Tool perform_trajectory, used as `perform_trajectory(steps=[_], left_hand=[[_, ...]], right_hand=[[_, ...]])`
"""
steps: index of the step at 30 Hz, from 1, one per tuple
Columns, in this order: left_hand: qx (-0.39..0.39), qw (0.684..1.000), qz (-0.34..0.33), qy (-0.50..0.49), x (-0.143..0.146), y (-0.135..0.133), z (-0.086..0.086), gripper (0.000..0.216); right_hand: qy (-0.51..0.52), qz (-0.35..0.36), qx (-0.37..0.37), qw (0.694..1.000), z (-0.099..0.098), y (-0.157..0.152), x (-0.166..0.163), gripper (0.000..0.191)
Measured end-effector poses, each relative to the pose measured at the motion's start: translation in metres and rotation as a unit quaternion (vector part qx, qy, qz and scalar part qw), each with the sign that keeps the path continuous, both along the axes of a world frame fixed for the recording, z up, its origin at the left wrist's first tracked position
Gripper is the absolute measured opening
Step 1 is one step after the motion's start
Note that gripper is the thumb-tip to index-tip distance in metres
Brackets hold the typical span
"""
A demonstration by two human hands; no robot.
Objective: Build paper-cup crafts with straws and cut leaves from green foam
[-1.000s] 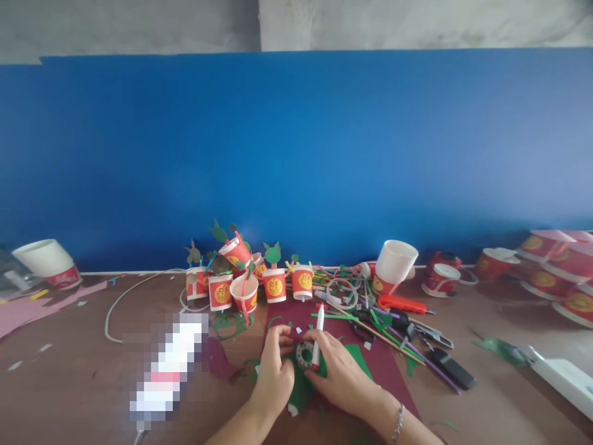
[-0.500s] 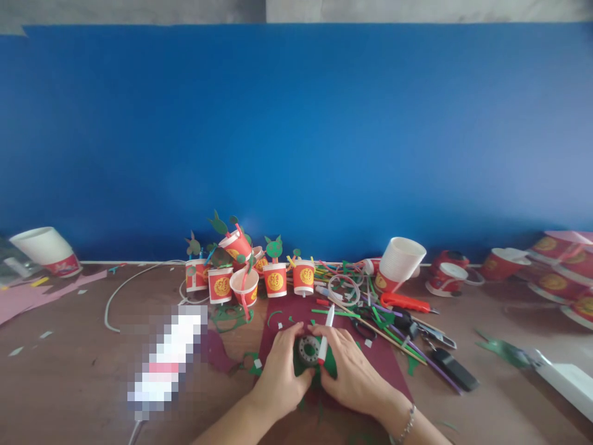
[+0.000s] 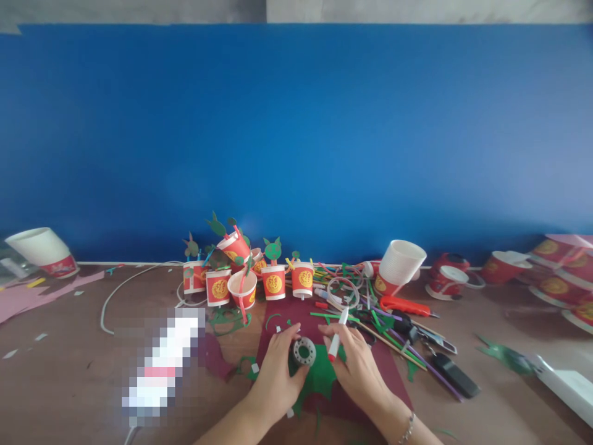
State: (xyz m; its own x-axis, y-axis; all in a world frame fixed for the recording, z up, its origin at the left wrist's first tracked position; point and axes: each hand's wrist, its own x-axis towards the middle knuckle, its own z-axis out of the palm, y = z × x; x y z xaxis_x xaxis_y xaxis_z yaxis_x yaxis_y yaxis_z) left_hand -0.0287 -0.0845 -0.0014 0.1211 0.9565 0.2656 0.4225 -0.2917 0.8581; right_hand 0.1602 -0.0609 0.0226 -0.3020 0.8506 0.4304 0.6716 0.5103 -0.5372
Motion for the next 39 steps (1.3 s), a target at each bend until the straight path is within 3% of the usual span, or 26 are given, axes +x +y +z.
perform_trajectory(steps=[3,10,33,39], left_hand=[[-0.021,1.000,0.007,0.007,0.0007,-0.0002,0.0022,0.062],[-0.074,0.996,0.039,-0.006,0.0044,0.0033,0.0092,0.072],[-0.002,0.999,0.034,-0.013,0.0030,0.0033,0.0042,0.058],[-0.020,0.999,0.032,-0.018,0.0032,0.0041,0.0068,0.060]], right_hand=[[0.073,-0.014,-0.039,0.997,0.0007,-0.0009,0.0014,0.019],[0.192,-0.043,-0.075,0.977,0.0014,-0.0016,-0.0020,0.031],[0.251,-0.076,-0.108,0.959,-0.0032,-0.0014,-0.0034,0.022],[0.246,-0.079,-0.095,0.961,-0.0052,-0.0007,-0.0040,0.023]])
